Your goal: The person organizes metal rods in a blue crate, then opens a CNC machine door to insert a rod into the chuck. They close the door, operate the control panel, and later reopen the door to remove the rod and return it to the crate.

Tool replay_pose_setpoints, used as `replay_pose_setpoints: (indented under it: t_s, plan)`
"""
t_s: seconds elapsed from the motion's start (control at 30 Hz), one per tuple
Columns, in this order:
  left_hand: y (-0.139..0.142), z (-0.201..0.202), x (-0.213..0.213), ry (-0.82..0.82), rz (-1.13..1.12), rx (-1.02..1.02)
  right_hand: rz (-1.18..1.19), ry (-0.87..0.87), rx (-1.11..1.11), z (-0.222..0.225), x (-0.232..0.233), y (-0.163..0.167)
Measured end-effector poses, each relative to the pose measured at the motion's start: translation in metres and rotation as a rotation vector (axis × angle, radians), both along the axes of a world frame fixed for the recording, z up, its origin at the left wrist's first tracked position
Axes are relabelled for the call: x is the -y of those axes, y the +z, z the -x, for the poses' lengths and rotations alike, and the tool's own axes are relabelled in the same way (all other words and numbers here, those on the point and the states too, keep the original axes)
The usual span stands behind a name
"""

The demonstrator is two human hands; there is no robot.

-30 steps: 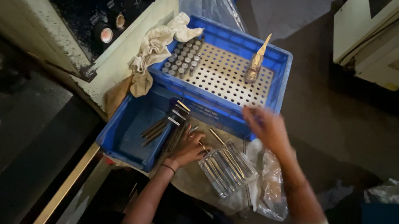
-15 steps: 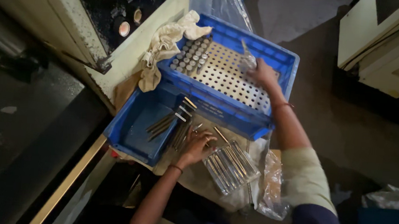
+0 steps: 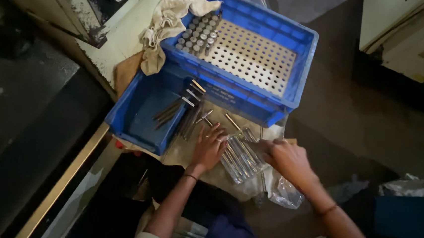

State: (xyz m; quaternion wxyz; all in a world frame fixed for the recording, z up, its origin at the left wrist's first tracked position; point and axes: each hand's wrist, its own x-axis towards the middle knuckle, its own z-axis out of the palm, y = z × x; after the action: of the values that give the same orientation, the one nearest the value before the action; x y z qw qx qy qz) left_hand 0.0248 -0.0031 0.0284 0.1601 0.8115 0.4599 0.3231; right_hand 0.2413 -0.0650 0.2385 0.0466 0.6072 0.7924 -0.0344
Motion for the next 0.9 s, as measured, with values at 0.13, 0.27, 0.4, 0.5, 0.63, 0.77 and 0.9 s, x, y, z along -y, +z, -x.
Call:
replay_pose_setpoints:
  t_s: [0.13, 0.27, 0.4, 0.5, 0.63, 0.77, 0.9]
  plan:
    - [0.004, -0.005, 0.009, 0.005, -0.075, -0.028, 0.012, 0.012, -0.042, -0.008, -0.002, -0.023]
    - [0.011, -0.012, 0.013, -0.002, -0.07, -0.043, 0.088, -0.002, 0.063, -0.01, -0.002, -0.025]
    - [0.018, -0.017, 0.009, -0.003, -0.074, -0.044, -0.024, 0.12, 0.138, -0.002, -0.007, -0.034]
    - [0.022, -0.017, 0.004, 0.006, -0.072, -0.047, -0.094, 0.187, 0.12, -0.001, -0.021, -0.04]
    - [0.023, -0.015, -0.002, 0.005, -0.042, -0.054, -0.06, 0.179, 0.112, -0.002, -0.038, -0.045]
    - [0.022, -0.013, -0.005, 0.009, -0.071, -0.04, 0.077, 0.129, 0.159, 0.01, -0.047, -0.057]
    - [0.02, -0.013, -0.007, 0.008, -0.044, -0.037, -0.007, 0.208, 0.178, 0.003, -0.042, -0.063]
